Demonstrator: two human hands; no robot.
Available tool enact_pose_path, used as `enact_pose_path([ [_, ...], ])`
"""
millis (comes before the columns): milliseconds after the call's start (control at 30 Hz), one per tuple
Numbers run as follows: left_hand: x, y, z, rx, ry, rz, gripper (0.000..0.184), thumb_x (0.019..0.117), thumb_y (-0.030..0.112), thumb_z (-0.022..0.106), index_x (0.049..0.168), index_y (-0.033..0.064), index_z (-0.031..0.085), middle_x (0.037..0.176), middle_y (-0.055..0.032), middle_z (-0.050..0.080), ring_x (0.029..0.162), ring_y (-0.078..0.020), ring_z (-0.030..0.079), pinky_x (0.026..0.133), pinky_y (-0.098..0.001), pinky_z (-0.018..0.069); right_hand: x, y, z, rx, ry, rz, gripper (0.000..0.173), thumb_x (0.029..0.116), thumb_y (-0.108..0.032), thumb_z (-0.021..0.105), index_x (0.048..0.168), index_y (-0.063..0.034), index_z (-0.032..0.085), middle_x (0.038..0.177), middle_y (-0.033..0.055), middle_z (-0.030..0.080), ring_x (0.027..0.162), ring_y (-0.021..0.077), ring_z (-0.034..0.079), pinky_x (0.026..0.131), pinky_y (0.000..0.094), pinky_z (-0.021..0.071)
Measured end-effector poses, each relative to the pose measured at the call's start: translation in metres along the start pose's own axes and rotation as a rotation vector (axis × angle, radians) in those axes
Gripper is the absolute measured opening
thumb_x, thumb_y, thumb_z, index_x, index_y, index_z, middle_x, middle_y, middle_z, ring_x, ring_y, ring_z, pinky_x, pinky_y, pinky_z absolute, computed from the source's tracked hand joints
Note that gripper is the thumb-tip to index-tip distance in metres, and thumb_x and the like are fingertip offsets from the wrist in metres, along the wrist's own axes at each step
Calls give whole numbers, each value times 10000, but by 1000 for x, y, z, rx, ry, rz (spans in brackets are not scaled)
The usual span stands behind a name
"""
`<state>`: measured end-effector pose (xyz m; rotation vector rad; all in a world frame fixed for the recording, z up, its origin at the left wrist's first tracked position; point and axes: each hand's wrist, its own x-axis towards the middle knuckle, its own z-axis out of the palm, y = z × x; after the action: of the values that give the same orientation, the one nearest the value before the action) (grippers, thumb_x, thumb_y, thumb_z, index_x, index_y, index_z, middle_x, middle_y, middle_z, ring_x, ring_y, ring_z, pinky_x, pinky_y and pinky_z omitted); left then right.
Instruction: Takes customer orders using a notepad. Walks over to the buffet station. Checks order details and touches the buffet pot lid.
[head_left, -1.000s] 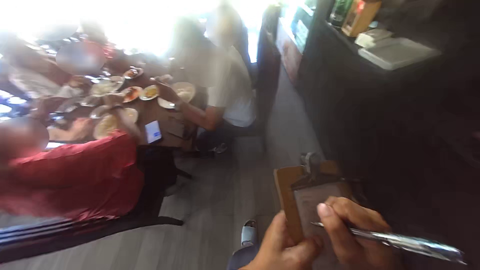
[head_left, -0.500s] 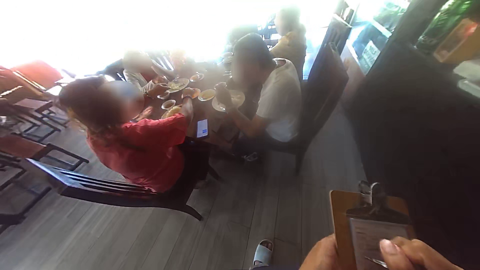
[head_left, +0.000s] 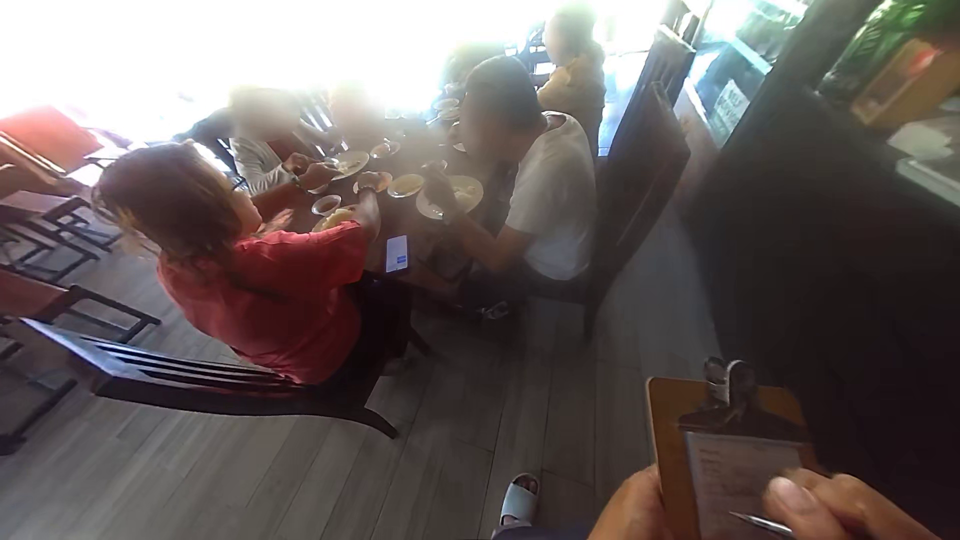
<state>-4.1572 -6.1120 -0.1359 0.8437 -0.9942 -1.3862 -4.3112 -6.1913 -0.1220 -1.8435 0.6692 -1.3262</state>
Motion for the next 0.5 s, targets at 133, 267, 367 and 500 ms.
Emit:
enact_pose_path([
  [133,-1,-1,0,-30,-4,37,266,922,-73,552,1185,-117,558,1023,-61,715,944,-68,699,892,-316,584,4,3,-15,-20,-28,-19,250,1034,-162,575,791,-128,527,708,-64,565,690,-34,581,634,143,493],
  [267,-3,1,-3,-29,-20,47,258,938,-73,575,1195,-84,570,1033,-39,731,955,-72,708,893,-326,594,6,1,-15,-56,-72,-39,237,1029,-194,607,809,-121,555,716,-50,587,701,-31,592,647,137,498],
  [367,-8,3,-4,-25,-23,29,247,954,-49,604,1196,-2,597,1017,0,755,926,-77,728,865,-318,616,4,0,-6,-99,59,-100,241,1023,-233,618,802,-149,571,693,-72,581,657,-39,584,597,110,491],
  [500,-11,4,-3,-43,-14,-20,310,961,-35,620,1225,125,599,1062,37,767,945,-93,741,878,-327,627,0,3,-4,-62,64,-103,291,1013,-173,593,740,-100,527,624,-24,529,585,1,540,537,145,444],
])
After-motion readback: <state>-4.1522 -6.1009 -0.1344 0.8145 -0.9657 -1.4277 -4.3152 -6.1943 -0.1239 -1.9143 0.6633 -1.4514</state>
